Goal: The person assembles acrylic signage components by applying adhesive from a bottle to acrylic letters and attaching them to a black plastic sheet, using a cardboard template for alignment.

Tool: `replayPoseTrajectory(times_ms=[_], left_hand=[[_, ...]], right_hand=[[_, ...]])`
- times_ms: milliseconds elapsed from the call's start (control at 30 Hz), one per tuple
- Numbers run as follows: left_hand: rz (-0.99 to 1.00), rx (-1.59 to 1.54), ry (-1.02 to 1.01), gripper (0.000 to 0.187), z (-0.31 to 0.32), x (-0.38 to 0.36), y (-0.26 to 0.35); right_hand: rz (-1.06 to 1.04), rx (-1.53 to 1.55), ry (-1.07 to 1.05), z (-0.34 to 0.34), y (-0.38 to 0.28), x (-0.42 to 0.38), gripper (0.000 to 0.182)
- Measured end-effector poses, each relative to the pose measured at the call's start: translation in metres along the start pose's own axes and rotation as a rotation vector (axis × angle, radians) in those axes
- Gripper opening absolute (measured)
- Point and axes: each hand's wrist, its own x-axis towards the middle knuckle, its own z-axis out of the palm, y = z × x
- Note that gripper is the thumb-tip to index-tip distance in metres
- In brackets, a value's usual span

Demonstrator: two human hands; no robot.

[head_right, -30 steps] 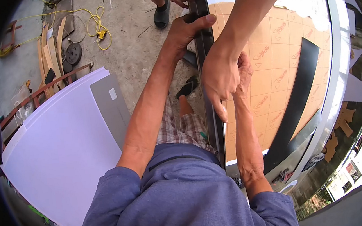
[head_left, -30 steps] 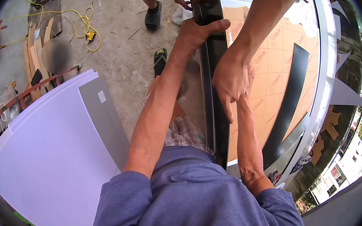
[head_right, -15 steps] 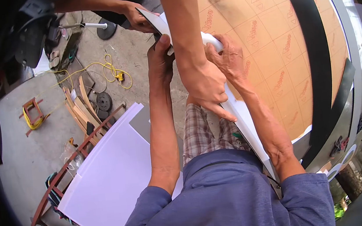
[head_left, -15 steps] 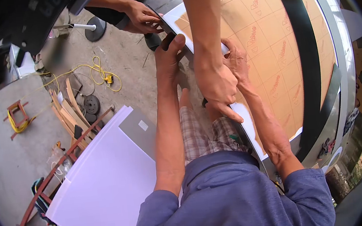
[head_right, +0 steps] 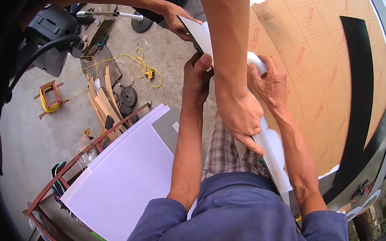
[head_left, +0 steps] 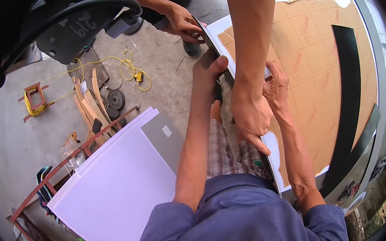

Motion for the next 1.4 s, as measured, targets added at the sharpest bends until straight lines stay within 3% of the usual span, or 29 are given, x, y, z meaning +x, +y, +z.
replayPoseTrajectory(times_ms=[333, 533, 633, 733, 767, 867, 1000, 1100, 1167, 1233, 1333, 1400], left_hand=[[-0.042, -0.071, -0.012, 0.087, 0.001, -0.003, 0.006], [-0.028, -0.082, -0.016, 0.085, 0.004, -0.004, 0.007], [0.005, -0.026, -0.023, 0.090, 0.003, -0.003, 0.005], [-0.034, -0.047, -0.031, 0.087, 0.001, -0.003, 0.005], [-0.042, -0.042, -0.012, 0.087, 0.003, -0.002, 0.005], [-0.076, -0.006, 0.030, 0.088, 0.000, -0.003, -0.003], [-0.036, 0.052, 0.091, 0.085, -0.001, -0.005, -0.010], [0.155, 0.391, 0.044, 0.072, 0.007, -0.009, -0.005], [0.312, 0.805, -0.267, 0.064, 0.017, -0.008, 0.005], [0.605, 1.209, -0.959, 0.058, 0.035, -0.004, 0.011], [0.793, 1.196, -1.883, 0.052, 0.062, -0.006, 0.004], [0.902, 1.132, -2.184, 0.052, 0.071, -0.013, 0.003]], right_hand=[[0.090, 0.062, -0.077, 0.002, -0.007, 0.004, 0.027], [0.008, 0.055, -0.027, 0.006, -0.004, 0.005, 0.027], [0.143, 0.127, -0.075, 0.005, -0.005, 0.002, 0.030], [0.403, 0.320, -0.034, -0.001, 0.002, 0.003, 0.035], [0.417, 0.726, 0.067, 0.006, 0.015, 0.004, 0.041], [0.403, 0.991, 0.207, -0.003, 0.052, 0.016, 0.045], [0.388, 0.729, 0.329, -0.025, 0.064, 0.040, 0.043], [0.435, 0.319, 0.417, -0.033, 0.074, 0.040, 0.037], [0.413, 0.258, 0.450, -0.028, 0.077, 0.038, 0.036], [0.398, 0.247, 0.467, -0.025, 0.087, 0.032, 0.035], [0.352, 0.286, 0.477, -0.019, 0.100, 0.028, 0.034], [0.300, 0.278, 0.485, -0.017, 0.100, 0.028, 0.033]])
